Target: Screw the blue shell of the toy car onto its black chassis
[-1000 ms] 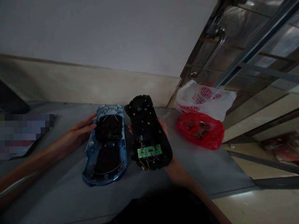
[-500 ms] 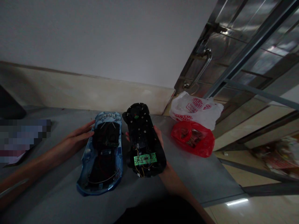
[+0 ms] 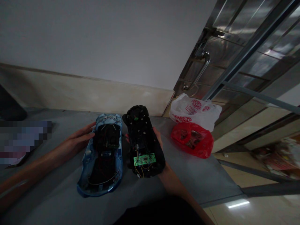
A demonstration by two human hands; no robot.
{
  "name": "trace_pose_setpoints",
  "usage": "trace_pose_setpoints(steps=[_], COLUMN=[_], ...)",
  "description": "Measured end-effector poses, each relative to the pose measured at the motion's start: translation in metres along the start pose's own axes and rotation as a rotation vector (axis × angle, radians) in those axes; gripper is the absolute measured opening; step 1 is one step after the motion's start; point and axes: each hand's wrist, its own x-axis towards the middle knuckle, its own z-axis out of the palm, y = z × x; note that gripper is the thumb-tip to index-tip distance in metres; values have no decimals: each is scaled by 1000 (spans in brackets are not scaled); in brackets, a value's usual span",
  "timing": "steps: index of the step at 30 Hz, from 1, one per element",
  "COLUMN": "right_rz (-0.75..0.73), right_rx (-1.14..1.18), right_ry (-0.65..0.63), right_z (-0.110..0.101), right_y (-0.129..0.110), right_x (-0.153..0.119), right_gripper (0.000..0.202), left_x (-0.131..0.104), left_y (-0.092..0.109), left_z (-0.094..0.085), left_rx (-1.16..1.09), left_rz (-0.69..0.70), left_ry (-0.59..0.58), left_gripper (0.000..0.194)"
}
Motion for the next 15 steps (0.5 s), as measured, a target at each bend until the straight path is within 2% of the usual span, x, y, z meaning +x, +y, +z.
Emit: trace_pose_setpoints(steps=[6, 15], right_rz=[8, 28], right_rx=[-25, 105], right_ry=[-6, -31], right_z=[-2, -5], right_y=[-1, -3], right_x=[1, 1], right_gripper=[73, 78], left_x=[0, 2], left_y=[0, -2], left_z=[-1, -5], left_rx=[33, 77], left_rz=[19, 7], left_ry=[-8, -46], left_gripper=[58, 65])
